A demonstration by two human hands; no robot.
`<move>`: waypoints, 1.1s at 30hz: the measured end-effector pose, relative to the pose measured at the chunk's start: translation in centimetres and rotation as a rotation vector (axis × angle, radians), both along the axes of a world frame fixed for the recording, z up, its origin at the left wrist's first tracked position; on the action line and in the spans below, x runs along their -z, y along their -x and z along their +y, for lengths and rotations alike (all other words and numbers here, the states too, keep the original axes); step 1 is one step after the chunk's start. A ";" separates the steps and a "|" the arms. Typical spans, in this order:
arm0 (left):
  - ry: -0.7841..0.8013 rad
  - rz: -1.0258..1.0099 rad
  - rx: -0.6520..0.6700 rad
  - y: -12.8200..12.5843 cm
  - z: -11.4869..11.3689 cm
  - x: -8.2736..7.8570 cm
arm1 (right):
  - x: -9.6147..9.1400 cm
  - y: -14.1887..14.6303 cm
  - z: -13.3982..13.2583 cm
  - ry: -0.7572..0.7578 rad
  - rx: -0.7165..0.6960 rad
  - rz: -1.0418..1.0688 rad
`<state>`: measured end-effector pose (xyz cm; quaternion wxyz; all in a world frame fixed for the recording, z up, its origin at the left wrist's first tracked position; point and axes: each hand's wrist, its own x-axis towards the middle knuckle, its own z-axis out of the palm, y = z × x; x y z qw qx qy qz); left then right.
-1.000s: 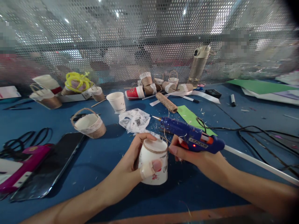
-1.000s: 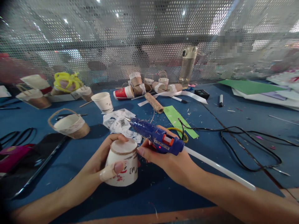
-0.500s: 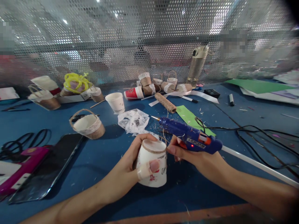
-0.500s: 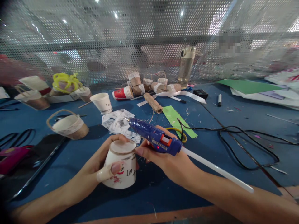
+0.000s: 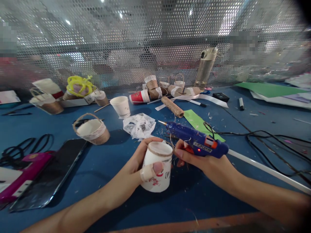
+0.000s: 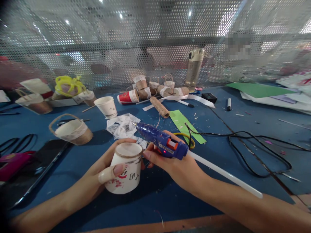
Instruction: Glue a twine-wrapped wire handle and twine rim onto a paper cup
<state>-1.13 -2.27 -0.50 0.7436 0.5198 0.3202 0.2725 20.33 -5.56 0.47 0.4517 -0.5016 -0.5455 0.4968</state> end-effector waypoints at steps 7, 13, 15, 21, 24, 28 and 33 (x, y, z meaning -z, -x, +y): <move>0.023 -0.041 0.020 0.1 0.0 0.1 | 0.0 0.2 0.0 -0.022 0.014 0.026; 0.065 -0.083 0.058 0.1 0.2 0.2 | 0.0 0.2 0.1 -0.007 -0.013 0.070; 0.053 -0.048 0.071 0.1 0.3 0.2 | 0.1 0.1 0.1 -0.007 0.008 0.054; -0.002 0.064 0.086 0.0 0.2 0.2 | 0.4 0.1 0.1 -0.031 0.031 -0.013; 0.003 0.070 0.056 0.0 0.2 0.3 | 0.2 0.3 0.0 -0.034 0.007 -0.003; -0.005 0.055 0.042 0.0 0.4 0.2 | -0.2 0.4 -0.1 -0.027 0.003 -0.003; -0.010 0.031 0.052 0.1 0.4 0.1 | -0.1 0.3 -0.2 -0.021 0.005 0.007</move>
